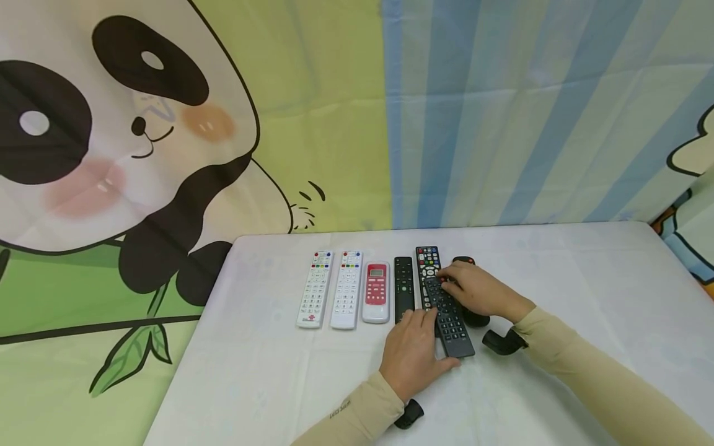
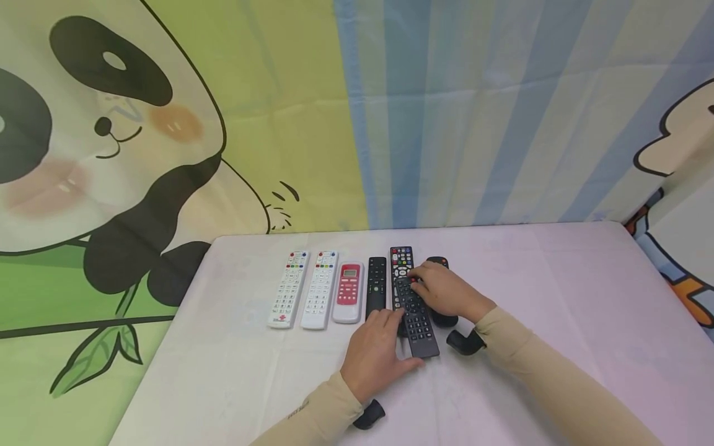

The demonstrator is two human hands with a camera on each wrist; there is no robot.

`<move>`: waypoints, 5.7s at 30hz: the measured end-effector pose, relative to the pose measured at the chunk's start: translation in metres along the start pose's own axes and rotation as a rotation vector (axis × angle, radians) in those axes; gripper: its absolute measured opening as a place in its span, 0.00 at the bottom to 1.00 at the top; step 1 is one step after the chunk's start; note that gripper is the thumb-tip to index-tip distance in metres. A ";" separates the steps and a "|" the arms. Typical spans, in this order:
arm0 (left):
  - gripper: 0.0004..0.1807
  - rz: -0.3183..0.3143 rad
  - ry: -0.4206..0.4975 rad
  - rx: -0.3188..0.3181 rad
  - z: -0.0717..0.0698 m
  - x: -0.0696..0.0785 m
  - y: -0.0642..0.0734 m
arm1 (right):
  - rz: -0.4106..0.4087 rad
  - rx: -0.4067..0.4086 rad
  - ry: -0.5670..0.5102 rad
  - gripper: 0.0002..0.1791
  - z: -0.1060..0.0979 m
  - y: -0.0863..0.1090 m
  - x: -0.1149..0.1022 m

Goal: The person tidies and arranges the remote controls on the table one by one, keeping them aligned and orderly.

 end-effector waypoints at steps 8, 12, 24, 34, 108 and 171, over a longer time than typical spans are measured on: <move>0.52 0.002 0.030 -0.012 -0.001 -0.001 -0.006 | 0.001 0.027 -0.015 0.17 -0.004 -0.003 0.002; 0.50 0.013 0.035 -0.005 -0.001 -0.001 -0.008 | 0.014 0.037 -0.019 0.17 -0.006 -0.003 0.005; 0.46 0.009 0.088 0.036 0.001 0.004 -0.016 | 0.061 0.054 -0.017 0.18 -0.021 0.000 0.014; 0.43 0.016 0.104 0.077 0.001 0.009 -0.021 | 0.089 0.058 -0.009 0.19 -0.033 0.007 0.020; 0.28 0.041 -0.027 0.099 0.038 0.083 -0.074 | 0.187 0.031 0.032 0.21 -0.068 0.027 0.098; 0.30 0.005 -0.083 0.005 0.064 0.084 -0.081 | 0.204 -0.008 0.042 0.20 -0.045 0.019 0.120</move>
Point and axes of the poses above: each hand's wrist, its own y-axis away from the middle knuckle, its own z-axis out of the palm, x = y × z, the point moved 1 cm from there along -y, towards the middle knuckle, and after that the axes turned 10 degrees about x, right-handed, at the moved point
